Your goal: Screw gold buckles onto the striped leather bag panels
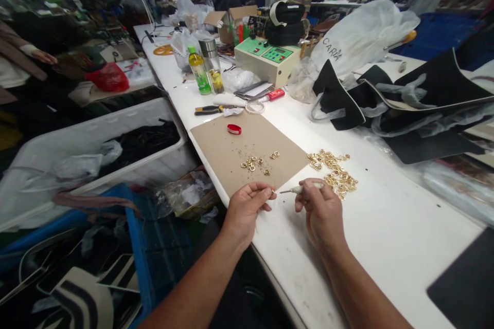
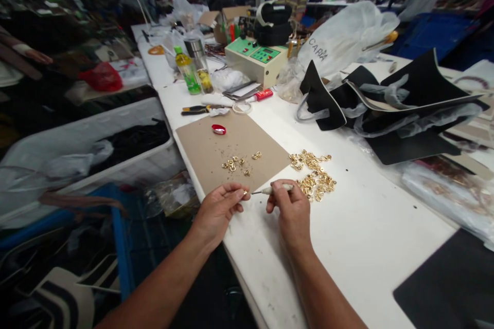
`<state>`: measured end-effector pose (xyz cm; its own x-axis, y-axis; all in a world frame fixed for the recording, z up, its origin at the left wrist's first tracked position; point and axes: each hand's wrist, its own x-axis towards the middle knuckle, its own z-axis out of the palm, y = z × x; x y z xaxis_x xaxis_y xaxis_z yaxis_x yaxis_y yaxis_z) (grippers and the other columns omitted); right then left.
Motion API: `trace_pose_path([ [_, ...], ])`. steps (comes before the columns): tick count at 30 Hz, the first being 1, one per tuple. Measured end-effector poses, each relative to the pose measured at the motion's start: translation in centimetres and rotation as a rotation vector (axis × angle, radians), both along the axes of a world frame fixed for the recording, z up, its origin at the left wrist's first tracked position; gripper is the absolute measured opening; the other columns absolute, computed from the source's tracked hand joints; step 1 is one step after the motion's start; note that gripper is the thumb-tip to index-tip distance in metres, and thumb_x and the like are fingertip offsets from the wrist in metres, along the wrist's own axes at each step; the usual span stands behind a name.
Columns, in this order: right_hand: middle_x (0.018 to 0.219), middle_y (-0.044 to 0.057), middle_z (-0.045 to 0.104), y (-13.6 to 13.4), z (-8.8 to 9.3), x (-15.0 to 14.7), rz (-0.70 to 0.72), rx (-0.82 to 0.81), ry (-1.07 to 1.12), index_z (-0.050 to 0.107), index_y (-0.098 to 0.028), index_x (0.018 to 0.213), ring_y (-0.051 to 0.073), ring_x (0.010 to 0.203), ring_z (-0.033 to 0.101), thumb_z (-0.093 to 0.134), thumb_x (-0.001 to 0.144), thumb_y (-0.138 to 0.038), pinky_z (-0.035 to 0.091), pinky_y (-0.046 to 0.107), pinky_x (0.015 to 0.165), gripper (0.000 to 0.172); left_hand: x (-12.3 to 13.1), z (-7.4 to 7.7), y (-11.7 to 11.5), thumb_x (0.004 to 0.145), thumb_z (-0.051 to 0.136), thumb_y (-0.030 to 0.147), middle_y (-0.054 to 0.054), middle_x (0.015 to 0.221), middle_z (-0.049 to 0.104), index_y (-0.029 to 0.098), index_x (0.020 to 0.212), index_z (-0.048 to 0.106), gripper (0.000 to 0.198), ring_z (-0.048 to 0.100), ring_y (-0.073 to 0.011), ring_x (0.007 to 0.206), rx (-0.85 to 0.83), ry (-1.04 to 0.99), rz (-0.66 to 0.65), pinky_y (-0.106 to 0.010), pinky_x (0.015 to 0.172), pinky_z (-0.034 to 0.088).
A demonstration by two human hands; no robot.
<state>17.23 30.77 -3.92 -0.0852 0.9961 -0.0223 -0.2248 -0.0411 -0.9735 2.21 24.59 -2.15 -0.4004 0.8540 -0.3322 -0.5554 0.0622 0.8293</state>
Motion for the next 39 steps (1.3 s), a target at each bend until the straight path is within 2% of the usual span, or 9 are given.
trace_pose_path([
  [4,0.058,-0.003,0.061,-0.3,-0.1,0.0,0.037,0.072,-0.113,0.068,-0.020,0.094,0.015,0.053,0.053,0.070,0.093,-0.051,0.041,0.029,0.058,0.030,0.5,-0.2,0.1,0.065,0.096,0.028,-0.009,0.095,0.080,0.011,0.093,0.072,0.041,0.072,-0.0120,0.075,0.012,-0.086,0.019,-0.017,0.060,0.052],
  [9,0.058,-0.004,0.062,-0.4,0.2,0.1,0.020,0.107,-0.150,0.067,-0.021,0.095,0.015,0.055,0.052,0.067,0.097,-0.050,0.040,0.029,0.061,0.029,1.0,-0.7,0.2,0.067,0.095,0.028,-0.008,0.094,0.080,0.012,0.094,0.071,0.039,0.071,-0.0120,0.072,0.037,-0.153,0.025,-0.020,0.065,0.057],
  [17,0.059,-0.004,0.063,-0.5,1.2,0.2,0.031,0.134,-0.247,0.068,-0.022,0.092,0.014,0.058,0.055,0.068,0.098,-0.049,0.044,0.028,0.063,0.028,1.2,-0.8,0.2,0.067,0.096,0.027,-0.008,0.095,0.080,0.012,0.096,0.070,0.042,0.070,-0.0105,0.069,0.033,-0.168,0.025,-0.021,0.066,0.060],
  [31,0.062,-0.002,0.064,-1.0,1.6,-0.1,0.042,0.169,-0.309,0.068,-0.023,0.094,0.017,0.059,0.059,0.065,0.096,-0.053,0.048,0.029,0.061,0.031,1.4,-0.6,0.2,0.065,0.097,0.028,-0.008,0.095,0.080,0.012,0.097,0.070,0.045,0.071,-0.0118,0.071,0.013,-0.175,0.052,-0.023,0.069,0.060],
  [35,0.063,0.000,0.066,-1.8,2.3,0.7,0.010,0.139,-0.401,0.069,-0.026,0.091,0.021,0.058,0.060,0.066,0.089,-0.064,0.048,0.033,0.061,0.037,2.3,0.1,-0.8,0.062,0.097,0.037,-0.011,0.095,0.080,0.011,0.097,0.071,0.051,0.073,-0.0151,0.071,0.010,-0.157,0.079,-0.024,0.065,0.060],
  [37,0.073,0.002,0.071,-1.7,1.7,1.3,0.004,0.102,-0.504,0.071,-0.029,0.087,0.025,0.067,0.065,0.064,0.086,-0.068,0.049,0.037,0.066,0.040,2.8,0.1,-1.2,0.062,0.096,0.046,-0.013,0.096,0.078,0.009,0.092,0.074,0.053,0.072,-0.0157,0.067,0.006,-0.103,0.072,-0.024,0.059,0.058],
  [39,0.085,0.005,0.076,-1.2,0.5,1.7,0.032,0.104,-0.581,0.070,-0.031,0.076,0.031,0.080,0.070,0.061,0.081,-0.074,0.050,0.042,0.072,0.045,2.9,-0.2,-1.3,0.057,0.096,0.054,-0.010,0.086,0.075,0.008,0.087,0.075,0.058,0.068,-0.0144,0.060,-0.017,-0.040,0.104,-0.024,0.051,0.056],
])
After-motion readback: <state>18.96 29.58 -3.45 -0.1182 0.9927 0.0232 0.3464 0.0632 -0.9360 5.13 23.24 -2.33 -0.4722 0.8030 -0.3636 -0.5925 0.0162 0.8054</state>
